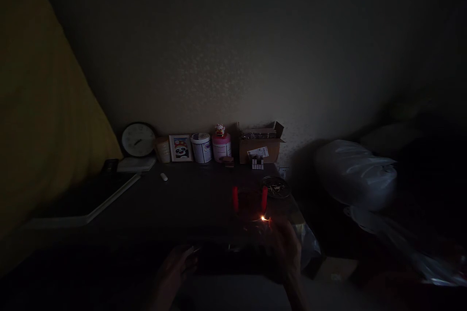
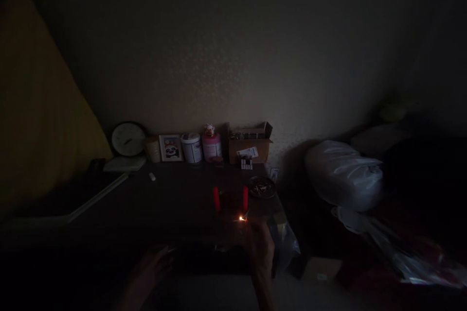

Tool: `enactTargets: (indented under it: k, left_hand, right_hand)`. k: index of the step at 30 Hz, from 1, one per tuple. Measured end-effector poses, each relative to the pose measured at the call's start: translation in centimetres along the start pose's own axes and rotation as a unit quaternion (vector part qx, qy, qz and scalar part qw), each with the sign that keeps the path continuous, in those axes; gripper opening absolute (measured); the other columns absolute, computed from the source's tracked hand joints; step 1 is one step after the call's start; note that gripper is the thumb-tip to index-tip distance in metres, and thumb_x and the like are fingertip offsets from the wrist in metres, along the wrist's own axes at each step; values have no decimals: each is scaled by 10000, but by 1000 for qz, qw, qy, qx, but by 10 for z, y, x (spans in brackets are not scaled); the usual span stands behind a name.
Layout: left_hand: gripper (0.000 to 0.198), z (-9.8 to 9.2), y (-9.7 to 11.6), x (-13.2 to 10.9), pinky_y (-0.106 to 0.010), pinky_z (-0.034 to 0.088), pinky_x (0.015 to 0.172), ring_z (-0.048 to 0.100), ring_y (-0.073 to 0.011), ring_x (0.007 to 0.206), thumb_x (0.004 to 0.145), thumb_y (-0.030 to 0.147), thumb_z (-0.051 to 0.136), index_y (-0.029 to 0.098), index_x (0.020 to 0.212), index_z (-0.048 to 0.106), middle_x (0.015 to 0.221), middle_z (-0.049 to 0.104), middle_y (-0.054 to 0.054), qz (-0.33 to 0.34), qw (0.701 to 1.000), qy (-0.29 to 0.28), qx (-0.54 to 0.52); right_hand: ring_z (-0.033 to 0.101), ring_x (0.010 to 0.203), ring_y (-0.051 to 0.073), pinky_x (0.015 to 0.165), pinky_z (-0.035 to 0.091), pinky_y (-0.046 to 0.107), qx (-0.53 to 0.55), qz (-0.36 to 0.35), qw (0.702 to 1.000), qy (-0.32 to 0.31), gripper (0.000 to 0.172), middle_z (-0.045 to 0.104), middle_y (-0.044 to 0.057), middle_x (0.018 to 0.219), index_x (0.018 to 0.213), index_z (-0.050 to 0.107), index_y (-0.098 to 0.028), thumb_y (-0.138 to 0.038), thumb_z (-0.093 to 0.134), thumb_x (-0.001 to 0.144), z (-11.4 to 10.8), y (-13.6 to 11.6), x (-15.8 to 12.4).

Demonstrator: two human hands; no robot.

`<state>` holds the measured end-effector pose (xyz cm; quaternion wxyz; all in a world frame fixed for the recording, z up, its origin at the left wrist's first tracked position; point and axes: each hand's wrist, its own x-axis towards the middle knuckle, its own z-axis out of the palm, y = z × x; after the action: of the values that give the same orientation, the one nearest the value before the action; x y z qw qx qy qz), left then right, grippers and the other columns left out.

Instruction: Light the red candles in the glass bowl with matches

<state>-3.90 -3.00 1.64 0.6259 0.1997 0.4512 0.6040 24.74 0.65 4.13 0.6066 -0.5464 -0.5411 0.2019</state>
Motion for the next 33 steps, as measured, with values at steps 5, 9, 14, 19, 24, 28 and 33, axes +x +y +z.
enactTargets:
  k: [5,9,14,19,24,28,33]
  left_hand:
    - [420,-8,-5,4,-388,498,764,650,-274,865,460,422,826,236,817,703,946,738,-72,7,1000,-27,4]
    - [396,-11,-8,5,-426,496,799,652,-291,876,530,456,783,229,842,693,983,728,-90,21,999,-27,19]
    - [370,-2,-5,3,-478,476,859,640,-341,946,550,435,762,213,834,680,969,725,-129,19,999,-16,42]
    - [359,2,-4,2,-486,459,903,594,-367,1050,552,424,753,205,827,679,951,727,-140,15,998,-2,56]
    - [349,-1,-4,2,-513,440,929,584,-367,1068,551,409,750,222,837,681,982,723,-128,13,999,-6,50]
    - [298,9,8,-10,-509,435,944,560,-370,1108,552,393,754,239,798,686,943,736,-104,16,999,-10,50]
    - [260,24,23,-27,-480,459,928,574,-373,1088,576,385,751,237,784,699,905,742,-98,9,997,-5,73]
  right_hand:
    - [619,799,189,684,496,274,13,-6,1000,18,249,676,48,850,868,655,-185,-399,573,770,0,-9,2]
    - [619,777,186,665,494,268,10,-16,1000,25,239,674,40,824,859,654,-193,-396,577,759,0,-15,8]
    - [607,740,168,612,482,241,29,-29,999,20,215,658,31,818,870,636,-199,-380,565,778,-2,-31,21]
    - [603,711,183,596,476,260,23,-62,996,56,231,664,48,782,844,658,-191,-390,593,747,-1,-37,37]
    - [608,791,185,688,483,280,44,-65,994,73,248,670,46,848,856,660,-190,-400,611,733,4,-34,52]
    - [598,750,179,645,470,264,80,-40,993,71,276,666,38,789,849,646,-190,-429,629,712,3,-42,60]
    - [576,755,164,628,458,251,91,-23,993,68,258,649,41,823,841,633,-182,-415,611,733,1,-57,66]
